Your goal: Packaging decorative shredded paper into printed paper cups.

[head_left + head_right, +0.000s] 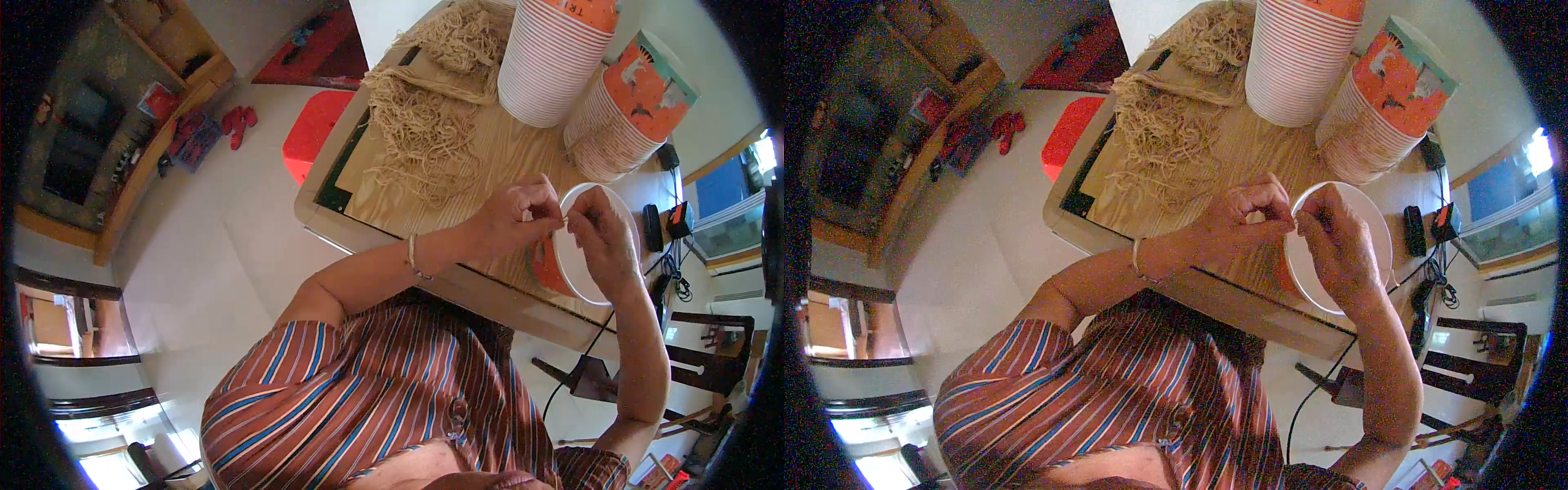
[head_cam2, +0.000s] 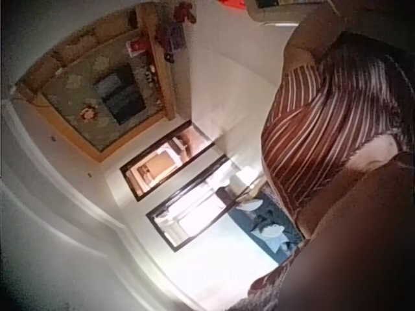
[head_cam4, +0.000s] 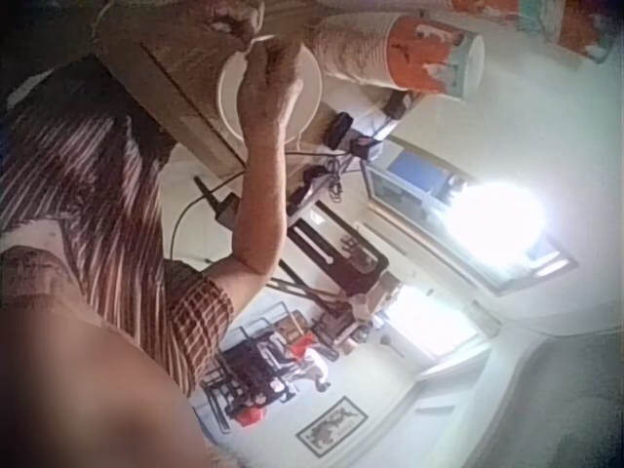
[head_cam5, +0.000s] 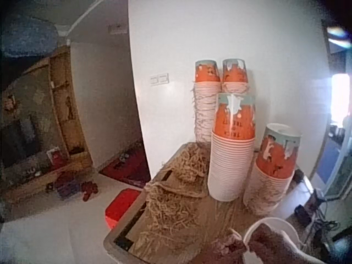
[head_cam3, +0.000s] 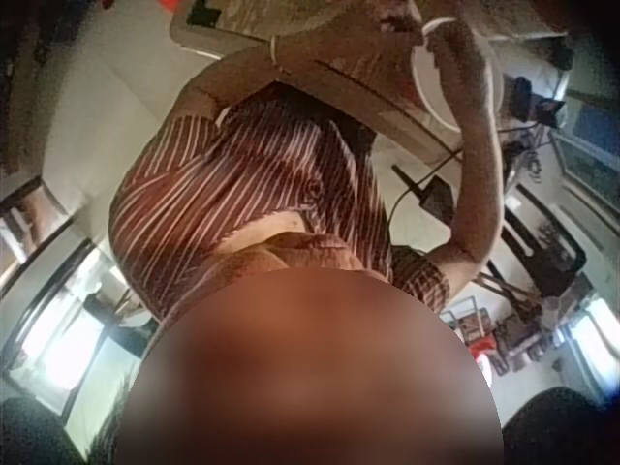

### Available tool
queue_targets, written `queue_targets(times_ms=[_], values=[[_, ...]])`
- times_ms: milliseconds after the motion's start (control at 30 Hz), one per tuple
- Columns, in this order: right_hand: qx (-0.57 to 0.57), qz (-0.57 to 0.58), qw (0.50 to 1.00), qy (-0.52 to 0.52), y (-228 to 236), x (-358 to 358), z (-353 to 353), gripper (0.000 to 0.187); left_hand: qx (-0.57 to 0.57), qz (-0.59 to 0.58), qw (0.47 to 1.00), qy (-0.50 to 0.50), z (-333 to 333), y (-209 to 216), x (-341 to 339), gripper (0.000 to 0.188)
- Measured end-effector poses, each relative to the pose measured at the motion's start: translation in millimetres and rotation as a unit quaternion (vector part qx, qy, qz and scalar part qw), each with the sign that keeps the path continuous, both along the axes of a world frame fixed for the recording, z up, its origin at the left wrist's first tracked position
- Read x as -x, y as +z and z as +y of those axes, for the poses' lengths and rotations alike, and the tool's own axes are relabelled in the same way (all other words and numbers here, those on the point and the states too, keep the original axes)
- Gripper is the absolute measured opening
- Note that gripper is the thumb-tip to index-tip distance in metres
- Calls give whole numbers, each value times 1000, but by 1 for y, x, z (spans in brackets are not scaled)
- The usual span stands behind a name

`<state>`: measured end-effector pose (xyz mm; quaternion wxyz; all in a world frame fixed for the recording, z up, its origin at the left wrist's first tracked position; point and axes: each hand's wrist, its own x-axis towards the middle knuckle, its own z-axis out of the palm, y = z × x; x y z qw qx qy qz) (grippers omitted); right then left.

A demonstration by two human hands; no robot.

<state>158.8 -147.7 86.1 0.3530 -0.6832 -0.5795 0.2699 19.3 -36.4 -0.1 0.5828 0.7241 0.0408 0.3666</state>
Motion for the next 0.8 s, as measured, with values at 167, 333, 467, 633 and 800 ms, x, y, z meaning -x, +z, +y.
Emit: queue_targets(times_ms=[167, 333, 467, 633, 800], values=[[-12, -2, 1000, 4, 0, 0, -1, 10, -59, -17, 998, 12, 3, -11, -1, 10], [25, -86, 996, 8, 16, -12, -2, 11, 85, 44, 994, -52, 2, 2, 3, 9], [59, -163, 985, 14, 29, -17, -10, 11, 155, 8, 985, -76, 2, -12, -1, 7], [69, -109, 992, -4, 34, -12, -11, 11, 124, -36, 986, -106, 8, -15, -3, 7], [35, 5, 999, -35, 48, 1, -13, 9, 122, -67, 985, -102, 8, -19, -3, 7]])
